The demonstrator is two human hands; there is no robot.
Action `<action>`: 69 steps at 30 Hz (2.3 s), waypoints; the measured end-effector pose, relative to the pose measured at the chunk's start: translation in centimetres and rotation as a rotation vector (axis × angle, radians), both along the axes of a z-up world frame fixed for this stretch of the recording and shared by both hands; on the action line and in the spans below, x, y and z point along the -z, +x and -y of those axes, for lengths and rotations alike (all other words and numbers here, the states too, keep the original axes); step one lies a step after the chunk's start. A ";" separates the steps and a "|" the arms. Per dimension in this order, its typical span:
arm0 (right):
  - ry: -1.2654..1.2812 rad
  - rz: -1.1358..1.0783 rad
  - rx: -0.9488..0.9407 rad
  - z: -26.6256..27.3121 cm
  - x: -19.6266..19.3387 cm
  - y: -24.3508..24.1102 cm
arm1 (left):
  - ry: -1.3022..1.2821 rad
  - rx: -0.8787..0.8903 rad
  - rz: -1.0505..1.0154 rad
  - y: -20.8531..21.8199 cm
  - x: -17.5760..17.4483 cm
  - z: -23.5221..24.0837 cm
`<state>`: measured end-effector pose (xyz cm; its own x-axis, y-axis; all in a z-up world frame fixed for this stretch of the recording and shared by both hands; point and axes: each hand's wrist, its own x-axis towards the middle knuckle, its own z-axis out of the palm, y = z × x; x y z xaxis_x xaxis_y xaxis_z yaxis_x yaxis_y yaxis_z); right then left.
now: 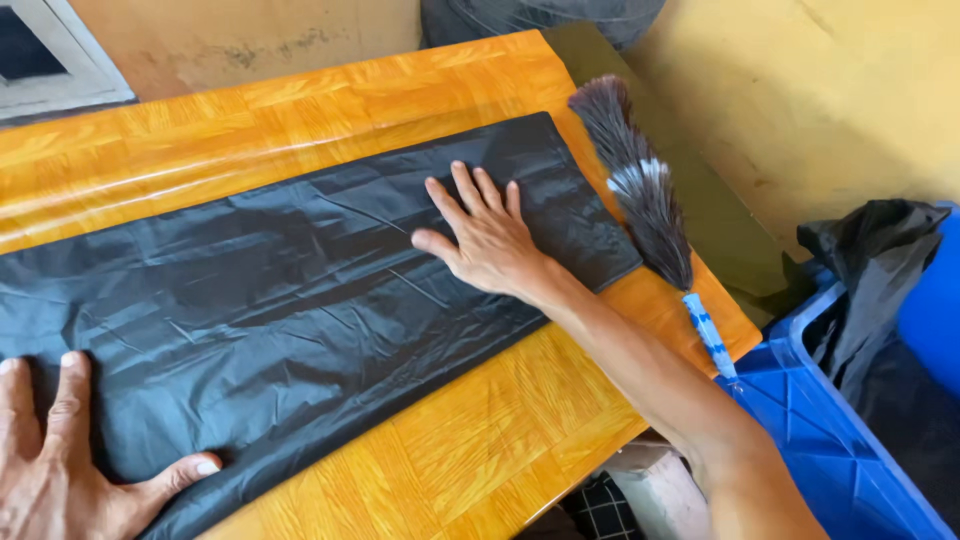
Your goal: The person folds a large black tarp with red accents on a wooden table. They repeatedly fold the tarp in half lengthwise and then roll it tightly into a compact bundle. Finally, they place the folded tarp into a white plastic crate.
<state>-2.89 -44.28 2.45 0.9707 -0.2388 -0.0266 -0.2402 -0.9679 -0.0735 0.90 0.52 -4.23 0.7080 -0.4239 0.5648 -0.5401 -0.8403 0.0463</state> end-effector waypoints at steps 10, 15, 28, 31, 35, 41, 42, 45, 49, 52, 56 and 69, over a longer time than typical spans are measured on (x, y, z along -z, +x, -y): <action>0.178 -0.083 0.205 5.8 -0.4 4.9 | 0.081 -0.060 0.189 -0.4 -0.3 -0.4; 0.146 -0.035 0.212 6.9 0.1 5.5 | 0.016 0.071 0.080 -0.8 -0.6 -0.9; 0.087 0.079 0.235 7.6 0.8 5.3 | 0.357 -0.114 -0.263 -2.6 -4.1 -0.3; 0.071 0.076 0.245 7.9 1.3 5.6 | 0.421 -0.160 -0.521 -1.9 -5.7 0.5; 0.088 0.060 0.234 7.9 1.2 5.5 | 0.271 -0.085 -0.599 -0.8 -6.8 3.8; 0.092 0.068 0.233 7.5 0.9 5.7 | 0.337 0.074 -0.383 -0.6 -6.0 8.1; 0.080 0.067 0.244 7.7 1.1 5.7 | 0.300 0.056 -0.544 -0.3 -7.2 8.6; 0.067 0.077 0.238 7.9 1.6 5.7 | 0.216 0.101 -0.619 -0.3 -8.7 10.0; 0.088 0.065 0.254 7.7 1.1 5.6 | 0.253 0.218 -0.629 -1.7 -7.0 12.2; 0.090 0.120 0.211 8.0 1.1 5.3 | 0.222 0.213 -0.341 -2.3 -4.6 12.0; 0.016 0.113 0.210 3.7 -1.8 4.2 | 0.202 0.230 -0.305 -2.2 -4.4 11.9; -0.091 0.194 -0.443 -6.1 2.7 -7.0 | 0.247 0.207 -0.396 -1.6 -3.5 12.1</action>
